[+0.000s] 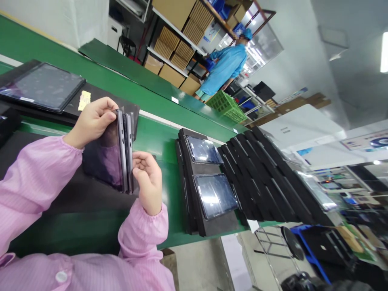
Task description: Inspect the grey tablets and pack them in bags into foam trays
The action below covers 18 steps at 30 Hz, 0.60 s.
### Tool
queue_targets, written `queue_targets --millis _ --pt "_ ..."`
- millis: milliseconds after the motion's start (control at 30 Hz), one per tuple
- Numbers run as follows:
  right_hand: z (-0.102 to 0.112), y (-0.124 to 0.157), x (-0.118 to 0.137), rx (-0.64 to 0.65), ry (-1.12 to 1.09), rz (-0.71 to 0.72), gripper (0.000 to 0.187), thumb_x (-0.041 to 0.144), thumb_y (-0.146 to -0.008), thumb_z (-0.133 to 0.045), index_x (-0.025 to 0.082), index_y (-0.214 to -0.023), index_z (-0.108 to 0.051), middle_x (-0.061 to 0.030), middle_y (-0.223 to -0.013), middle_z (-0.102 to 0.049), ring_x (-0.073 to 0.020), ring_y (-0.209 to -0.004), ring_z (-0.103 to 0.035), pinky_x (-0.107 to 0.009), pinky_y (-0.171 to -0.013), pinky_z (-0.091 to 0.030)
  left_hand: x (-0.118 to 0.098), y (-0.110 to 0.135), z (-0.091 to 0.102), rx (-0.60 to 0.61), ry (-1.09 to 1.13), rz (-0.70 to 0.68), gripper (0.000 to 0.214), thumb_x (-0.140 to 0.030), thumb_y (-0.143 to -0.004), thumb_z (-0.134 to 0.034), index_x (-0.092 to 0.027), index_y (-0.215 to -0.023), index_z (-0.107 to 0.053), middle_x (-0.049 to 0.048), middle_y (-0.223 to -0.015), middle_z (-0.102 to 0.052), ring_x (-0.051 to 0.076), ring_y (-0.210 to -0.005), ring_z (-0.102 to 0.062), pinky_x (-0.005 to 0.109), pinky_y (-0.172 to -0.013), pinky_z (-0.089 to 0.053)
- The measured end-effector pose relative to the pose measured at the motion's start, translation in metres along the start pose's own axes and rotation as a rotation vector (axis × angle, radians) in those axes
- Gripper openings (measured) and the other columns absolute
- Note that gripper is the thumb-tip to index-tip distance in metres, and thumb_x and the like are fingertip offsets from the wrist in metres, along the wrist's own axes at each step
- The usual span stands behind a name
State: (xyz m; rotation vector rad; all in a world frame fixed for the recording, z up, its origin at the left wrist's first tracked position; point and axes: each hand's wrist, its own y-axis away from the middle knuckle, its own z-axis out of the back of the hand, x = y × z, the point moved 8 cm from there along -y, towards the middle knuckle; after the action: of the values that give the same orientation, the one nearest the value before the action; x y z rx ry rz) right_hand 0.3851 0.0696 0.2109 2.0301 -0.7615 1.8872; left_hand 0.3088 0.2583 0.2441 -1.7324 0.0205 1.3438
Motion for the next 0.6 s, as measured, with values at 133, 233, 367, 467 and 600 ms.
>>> queue_targets --millis 133,233,367,467,600 --pt "-0.007 0.004 0.007 0.043 0.063 0.01 0.027 0.026 -0.075 -0.065 0.022 -0.102 -0.063 -0.0006 -0.08 -0.059 -0.0167 -0.073 -0.055 -0.03 -0.067 -0.045 -0.011 0.003 -0.002 0.034 0.011 -0.029 0.059 -0.076 -0.078 -0.063 -0.018 -0.079 -0.052 -0.004 -0.06 -0.048 0.007 -0.047 -0.039 0.021 -0.048 -0.034" --pt "-0.013 0.008 0.01 0.094 0.11 0.003 0.033 0.025 -0.073 -0.068 0.023 -0.105 -0.059 0.0001 -0.082 -0.058 -0.0154 -0.07 -0.054 -0.029 -0.066 -0.046 -0.018 0.006 -0.005 0.073 0.028 -0.039 0.06 -0.076 -0.078 -0.062 -0.018 -0.079 -0.05 -0.0044 -0.06 -0.047 0.008 -0.048 -0.039 0.021 -0.049 -0.035" --pt "-0.02 0.014 0.013 0.171 0.132 0.008 0.038 0.025 -0.075 -0.069 0.025 -0.11 -0.054 0.0007 -0.085 -0.056 -0.0141 -0.069 -0.053 -0.028 -0.065 -0.044 -0.025 0.01 -0.01 0.122 0.045 -0.04 0.06 -0.076 -0.078 -0.063 -0.018 -0.078 -0.05 -0.0045 -0.058 -0.047 0.007 -0.047 -0.038 0.021 -0.048 -0.033" --pt "-0.021 0.018 0.013 0.202 0.133 0.007 0.04 0.025 -0.077 -0.069 0.026 -0.114 -0.052 0.0013 -0.086 -0.053 -0.0135 -0.07 -0.052 -0.028 -0.066 -0.042 -0.03 0.012 -0.011 0.132 0.019 -0.044 0.062 -0.078 -0.077 -0.062 -0.017 -0.075 -0.05 -0.0051 -0.055 -0.043 0.007 -0.047 -0.034 0.022 -0.047 -0.031" --pt "-0.021 0.021 0.012 0.223 0.158 -0.006 0.047 0.024 -0.078 -0.071 0.026 -0.119 -0.049 0.002 -0.085 -0.051 -0.0136 -0.071 -0.052 -0.028 -0.065 -0.041 -0.033 0.014 -0.012 0.135 -0.018 -0.05 0.063 -0.079 -0.076 -0.062 -0.017 -0.074 -0.05 -0.0046 -0.056 -0.044 0.008 -0.049 -0.035 0.022 -0.048 -0.03"
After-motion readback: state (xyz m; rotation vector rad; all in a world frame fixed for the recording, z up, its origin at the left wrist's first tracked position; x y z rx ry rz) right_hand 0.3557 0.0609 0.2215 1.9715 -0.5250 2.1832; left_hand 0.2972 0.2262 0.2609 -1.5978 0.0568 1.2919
